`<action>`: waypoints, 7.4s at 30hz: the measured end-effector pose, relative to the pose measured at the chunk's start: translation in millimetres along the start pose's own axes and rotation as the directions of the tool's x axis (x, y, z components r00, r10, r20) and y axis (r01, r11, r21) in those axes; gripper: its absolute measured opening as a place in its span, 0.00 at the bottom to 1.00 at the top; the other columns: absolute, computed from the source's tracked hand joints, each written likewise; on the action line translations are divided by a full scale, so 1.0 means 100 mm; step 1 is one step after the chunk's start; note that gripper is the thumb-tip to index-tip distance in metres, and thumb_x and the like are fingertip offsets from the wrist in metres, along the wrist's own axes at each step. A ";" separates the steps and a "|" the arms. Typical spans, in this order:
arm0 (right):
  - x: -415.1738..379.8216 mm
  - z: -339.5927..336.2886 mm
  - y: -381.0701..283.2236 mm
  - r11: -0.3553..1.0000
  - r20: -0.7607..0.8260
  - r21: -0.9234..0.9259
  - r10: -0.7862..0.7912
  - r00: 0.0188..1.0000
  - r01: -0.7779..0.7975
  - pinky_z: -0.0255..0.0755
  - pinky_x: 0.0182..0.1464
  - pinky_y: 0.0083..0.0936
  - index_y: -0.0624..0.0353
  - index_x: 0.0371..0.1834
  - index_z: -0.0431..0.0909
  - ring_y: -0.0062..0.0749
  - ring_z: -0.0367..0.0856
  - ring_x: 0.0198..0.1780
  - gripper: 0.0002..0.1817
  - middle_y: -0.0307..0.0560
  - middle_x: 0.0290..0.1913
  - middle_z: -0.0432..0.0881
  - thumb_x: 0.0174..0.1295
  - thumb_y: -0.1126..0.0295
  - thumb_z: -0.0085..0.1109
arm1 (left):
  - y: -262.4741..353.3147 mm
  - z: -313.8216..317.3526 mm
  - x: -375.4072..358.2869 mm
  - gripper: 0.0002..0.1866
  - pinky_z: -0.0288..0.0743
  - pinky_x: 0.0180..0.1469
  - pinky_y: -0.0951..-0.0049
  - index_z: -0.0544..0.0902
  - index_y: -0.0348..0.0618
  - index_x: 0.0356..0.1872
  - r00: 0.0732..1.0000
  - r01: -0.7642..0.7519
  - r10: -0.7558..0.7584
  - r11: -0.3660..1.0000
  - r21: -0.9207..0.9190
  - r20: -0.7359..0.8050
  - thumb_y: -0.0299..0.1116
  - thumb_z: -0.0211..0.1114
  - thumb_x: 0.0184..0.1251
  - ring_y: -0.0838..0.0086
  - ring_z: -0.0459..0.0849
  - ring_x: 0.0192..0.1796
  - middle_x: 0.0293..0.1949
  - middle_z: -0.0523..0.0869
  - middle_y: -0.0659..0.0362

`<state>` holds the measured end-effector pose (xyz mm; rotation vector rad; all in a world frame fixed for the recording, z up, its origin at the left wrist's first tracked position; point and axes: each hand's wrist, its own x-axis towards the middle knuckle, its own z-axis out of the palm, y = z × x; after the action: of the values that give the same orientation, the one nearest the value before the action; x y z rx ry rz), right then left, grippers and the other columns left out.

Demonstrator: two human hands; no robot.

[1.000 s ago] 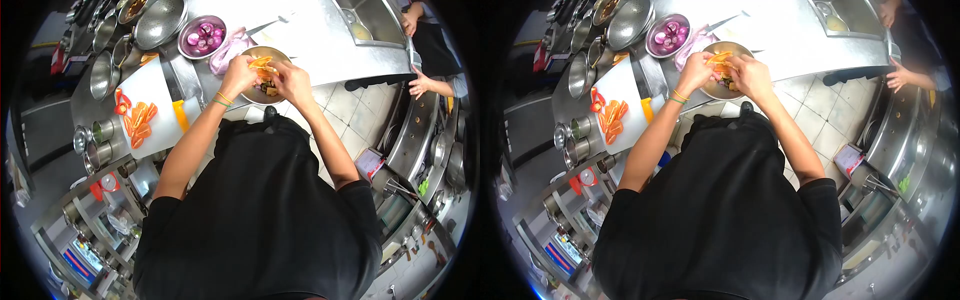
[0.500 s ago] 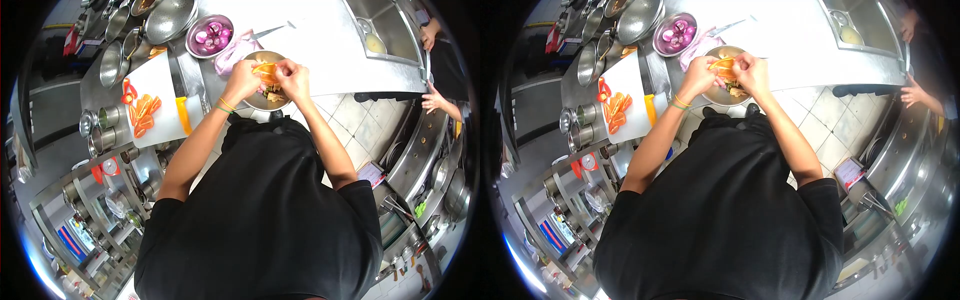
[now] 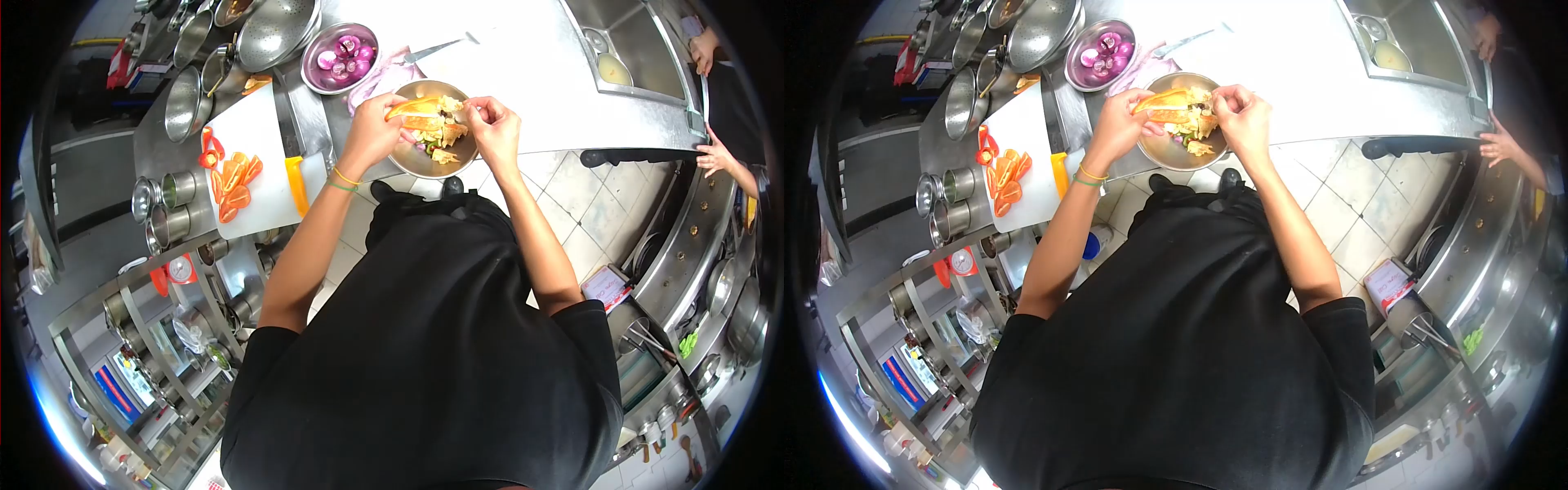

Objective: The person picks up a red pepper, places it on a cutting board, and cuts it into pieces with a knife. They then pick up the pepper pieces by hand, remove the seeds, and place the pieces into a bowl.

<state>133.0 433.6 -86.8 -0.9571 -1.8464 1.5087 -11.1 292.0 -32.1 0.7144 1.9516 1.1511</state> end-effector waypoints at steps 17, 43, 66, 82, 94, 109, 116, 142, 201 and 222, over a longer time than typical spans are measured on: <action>-0.08 0.10 -0.25 0.892 0.297 -0.238 -0.309 0.903 0.384 0.71 0.54 0.39 0.58 0.45 0.83 0.50 0.75 0.52 0.18 0.56 0.52 0.75 0.49 0.70 0.64 | 0.05 -0.10 -0.23 0.12 0.80 0.30 0.79 0.77 0.29 0.48 0.999 0.019 -0.019 1.000 0.022 0.026 0.18 0.52 0.66 0.74 0.87 0.29 0.35 0.86 0.52; -0.01 0.15 -0.06 0.981 0.438 -0.135 -0.066 0.896 0.138 0.68 0.61 0.36 0.61 0.53 0.79 0.53 0.74 0.58 0.24 0.60 0.57 0.74 0.47 0.73 0.63 | -0.21 -0.11 -0.19 0.10 0.75 0.28 0.81 0.76 0.32 0.46 0.983 -0.116 0.138 0.977 0.179 -0.117 0.15 0.52 0.66 0.78 0.85 0.27 0.34 0.85 0.54; -0.25 0.58 -0.56 0.921 0.513 -0.056 -0.304 0.802 0.385 0.75 0.42 0.26 0.64 0.45 0.80 0.32 0.82 0.38 0.12 0.49 0.40 0.83 0.58 0.80 0.58 | -0.83 -1.10 -1.29 0.10 0.72 0.32 0.84 0.80 0.34 0.43 0.777 -0.091 -0.060 0.974 -0.206 -0.627 0.19 0.63 0.61 0.85 0.79 0.33 0.34 0.83 0.62; -1.43 2.82 -0.70 0.556 0.622 -0.629 -0.061 0.781 0.544 0.77 0.38 0.38 0.56 0.65 0.67 0.45 0.81 0.40 0.37 0.51 0.38 0.76 0.50 0.61 0.70 | -2.22 -2.11 -1.82 0.17 0.69 0.28 0.81 0.73 0.37 0.50 0.813 0.115 -0.209 0.973 -0.202 -0.543 0.20 0.65 0.60 0.85 0.74 0.29 0.30 0.79 0.63; -1.66 2.58 -1.01 0.835 0.344 -0.550 0.246 0.906 -0.018 0.75 0.40 0.38 0.58 0.59 0.68 0.55 0.83 0.37 0.29 0.65 0.37 0.81 0.47 0.80 0.53 | -2.11 -1.83 -1.44 0.15 0.73 0.33 0.70 0.80 0.39 0.42 0.843 -0.196 0.207 0.978 0.076 -0.496 0.17 0.63 0.52 0.67 0.77 0.29 0.28 0.77 0.54; -2.17 2.39 -1.36 0.599 0.428 -0.780 0.299 0.853 0.181 0.73 0.33 0.53 0.63 0.56 0.61 0.64 0.80 0.30 0.20 0.66 0.25 0.80 0.63 0.71 0.54 | -1.99 -1.82 -0.97 0.03 0.75 0.35 0.62 0.81 0.31 0.25 0.934 -0.194 0.236 0.966 0.173 -0.268 0.21 0.63 0.51 0.55 0.82 0.30 0.23 0.81 0.46; -2.36 2.41 -1.25 0.570 0.369 -0.815 0.375 0.850 0.103 0.72 0.33 0.54 0.60 0.58 0.59 0.66 0.80 0.30 0.21 0.68 0.25 0.80 0.64 0.73 0.52 | -1.93 -1.83 -0.94 0.02 0.74 0.34 0.63 0.80 0.31 0.25 0.918 -0.242 0.289 0.951 0.195 -0.270 0.21 0.62 0.50 0.54 0.82 0.29 0.23 0.81 0.46; -0.89 2.56 -0.65 0.356 0.510 -0.711 -0.335 0.793 0.607 0.74 0.38 0.38 0.50 0.51 0.75 0.45 0.80 0.36 0.23 0.47 0.33 0.78 0.51 0.68 0.69 | -2.06 -2.34 -1.72 0.12 0.75 0.35 0.75 0.81 0.37 0.35 0.969 -0.117 0.095 0.990 -0.085 -0.230 0.14 0.67 0.49 0.74 0.81 0.31 0.34 0.83 0.57; -1.22 0.74 -1.08 0.799 0.124 -0.559 -0.184 0.975 0.222 0.74 0.43 0.35 0.61 0.44 0.79 0.44 0.81 0.40 0.13 0.52 0.37 0.81 0.54 0.78 0.62 | -0.72 -3.23 0.17 0.06 0.76 0.44 0.59 0.77 0.38 0.34 0.828 -0.310 0.559 0.376 0.873 0.053 0.23 0.62 0.55 0.54 0.82 0.41 0.35 0.81 0.51; -0.07 0.35 -0.64 0.760 0.392 -0.142 -0.546 0.740 0.635 0.77 0.41 0.35 0.62 0.34 0.79 0.45 0.82 0.43 0.07 0.52 0.48 0.80 0.51 0.76 0.64 | 0.27 -0.05 -0.28 0.06 0.83 0.29 0.79 0.72 0.31 0.34 0.938 -0.127 0.112 0.992 -0.022 -0.327 0.17 0.61 0.62 0.76 0.86 0.30 0.32 0.81 0.53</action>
<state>98.8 400.8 -31.6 -0.1446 -2.3434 1.0643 2.8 280.4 2.4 0.6600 2.1703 1.4576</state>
